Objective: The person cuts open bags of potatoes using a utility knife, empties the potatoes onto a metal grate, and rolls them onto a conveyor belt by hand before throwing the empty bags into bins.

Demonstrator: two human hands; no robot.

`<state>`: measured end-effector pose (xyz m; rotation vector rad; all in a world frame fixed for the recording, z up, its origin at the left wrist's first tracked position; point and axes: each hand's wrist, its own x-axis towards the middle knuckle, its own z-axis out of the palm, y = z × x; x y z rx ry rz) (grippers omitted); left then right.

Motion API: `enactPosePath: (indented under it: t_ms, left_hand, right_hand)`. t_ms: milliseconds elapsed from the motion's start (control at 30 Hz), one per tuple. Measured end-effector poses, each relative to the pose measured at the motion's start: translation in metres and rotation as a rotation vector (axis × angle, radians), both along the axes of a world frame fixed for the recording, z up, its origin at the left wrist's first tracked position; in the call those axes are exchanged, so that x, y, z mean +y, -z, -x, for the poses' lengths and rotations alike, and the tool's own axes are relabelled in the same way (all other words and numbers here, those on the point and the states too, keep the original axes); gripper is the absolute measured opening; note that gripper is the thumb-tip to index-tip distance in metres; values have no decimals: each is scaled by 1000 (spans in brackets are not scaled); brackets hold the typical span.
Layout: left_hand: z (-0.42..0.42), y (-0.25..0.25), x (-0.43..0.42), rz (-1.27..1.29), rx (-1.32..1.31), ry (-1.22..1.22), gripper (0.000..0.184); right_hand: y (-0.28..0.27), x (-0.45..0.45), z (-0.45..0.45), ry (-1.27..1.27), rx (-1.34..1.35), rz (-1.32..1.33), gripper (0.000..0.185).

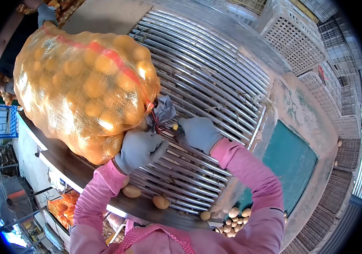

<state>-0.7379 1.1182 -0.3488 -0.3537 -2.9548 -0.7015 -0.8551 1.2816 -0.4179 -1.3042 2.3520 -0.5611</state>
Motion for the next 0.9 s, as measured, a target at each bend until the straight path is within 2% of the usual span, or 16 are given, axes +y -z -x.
enactPosePath:
  t_ms: [67, 100, 200, 233, 267, 333, 367, 433, 467, 533, 567, 633, 733, 767, 833, 900]
  left_hand:
    - [-10, 4, -6, 22, -307, 216, 17]
    - [-27, 6, -3, 29, -314, 234, 17]
    - [-56, 5, -1, -199, -207, 201, 20]
    - [-60, -2, 3, -93, -185, 262, 17]
    - [-61, -7, 5, 16, -155, 328, 14]
    - [-70, -11, 9, -26, -175, 272, 14]
    - [-76, -12, 11, -69, -193, 222, 14]
    - [-87, -5, 8, -73, -177, 196, 16]
    - [-91, -5, 8, -110, -174, 122, 16]
    - [-97, -4, 11, -148, -164, 40, 17]
    - [-95, -5, 16, -111, -147, 35, 18]
    - [-98, 1, 23, -76, -117, 22, 20]
    - [-109, 9, 37, 38, -216, -19, 20]
    - [-116, 8, 40, 39, -202, -21, 20]
    - [-133, 9, 45, -43, -482, 92, 23]
    - [-149, 1, 40, -158, -408, 92, 27]
  right_hand:
    - [4, 20, 14, 8, -26, -323, 30]
    - [14, 33, 11, 11, -72, -443, 33]
    - [30, 68, -6, 265, -219, -52, 34]
    - [28, 74, -8, 391, -297, 100, 32]
    - [25, 75, -13, 379, -294, 102, 32]
    - [20, 86, -30, 726, -934, 633, 32]
    - [17, 91, -43, 725, -928, 629, 32]
    - [10, 90, -74, 548, -802, 615, 55]
    - [10, 85, -88, 543, -799, 612, 55]
    - [12, 68, -114, 543, -955, 638, 82]
    - [14, 56, -117, 534, -947, 638, 82]
    - [12, 29, -117, 589, -953, 893, 84]
    - [-5, -8, -110, 515, -848, 791, 85]
    - [-10, -15, -116, 520, -689, 686, 67]
    - [-25, -14, -118, 383, -741, 682, 47]
    - [-52, 6, -115, 570, -678, 708, 35]
